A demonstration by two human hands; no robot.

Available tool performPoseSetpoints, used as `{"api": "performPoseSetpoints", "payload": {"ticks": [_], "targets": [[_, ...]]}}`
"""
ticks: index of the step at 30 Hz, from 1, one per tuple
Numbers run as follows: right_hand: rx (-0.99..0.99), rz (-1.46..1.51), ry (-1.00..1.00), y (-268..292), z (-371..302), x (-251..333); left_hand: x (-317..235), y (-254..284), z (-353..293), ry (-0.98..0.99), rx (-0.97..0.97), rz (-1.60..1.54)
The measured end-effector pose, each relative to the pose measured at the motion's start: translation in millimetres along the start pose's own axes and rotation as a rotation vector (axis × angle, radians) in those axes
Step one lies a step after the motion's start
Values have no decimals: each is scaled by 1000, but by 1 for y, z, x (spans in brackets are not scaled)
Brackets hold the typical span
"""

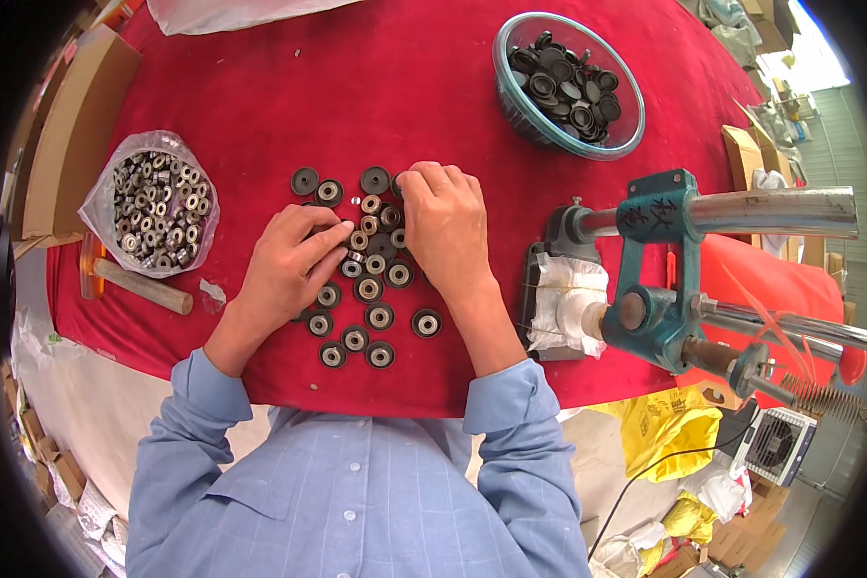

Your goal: The person arranges dark circular discs on a red table, then places metallic snap fastener components into each disc. They use a rubber mallet to tap the assembled fasteners to seat the components. The person continues assembling and tapping the fasteners in batches.

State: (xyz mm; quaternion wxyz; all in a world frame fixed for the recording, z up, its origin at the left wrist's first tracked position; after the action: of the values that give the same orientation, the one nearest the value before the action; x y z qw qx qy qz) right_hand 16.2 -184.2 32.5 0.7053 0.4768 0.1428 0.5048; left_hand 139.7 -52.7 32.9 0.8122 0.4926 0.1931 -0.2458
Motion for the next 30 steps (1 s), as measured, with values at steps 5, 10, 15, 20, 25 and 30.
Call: {"api": "performPoseSetpoints", "payload": {"ticks": [5, 10, 15, 20, 25, 30], "targets": [[-2, -89, 43, 6, -6, 9, 0, -1, -1, 23, 16, 7], [4, -102, 5, 2, -18, 13, 4, 4, -3, 41, -31, -22], [-49, 17, -41, 1, -22, 6, 21, 40, 1, 150, -223, -30], [-79, 39, -72, 2, -25, 3, 49, 50, 7, 209, -263, 25], [-83, 39, -84, 3, -25, 1, 57, 39, 11, 178, -239, 68], [-50, -47, -57, 1, -23, 8, 62, 31, 9, 149, -202, 29]]}}
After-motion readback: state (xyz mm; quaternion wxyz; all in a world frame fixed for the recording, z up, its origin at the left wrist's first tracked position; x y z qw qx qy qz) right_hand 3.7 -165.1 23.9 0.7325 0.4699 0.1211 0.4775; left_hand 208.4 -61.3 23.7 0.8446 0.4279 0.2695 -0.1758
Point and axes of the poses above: each hand's wrist, its own z-axis towards the middle knuckle, its own y-axis out of the back of the hand, x = y × z, the point moved 8 cm from there along z, towards the middle knuckle, and after that the axes turned 4 degrees about -z, right-handed, at the moved point
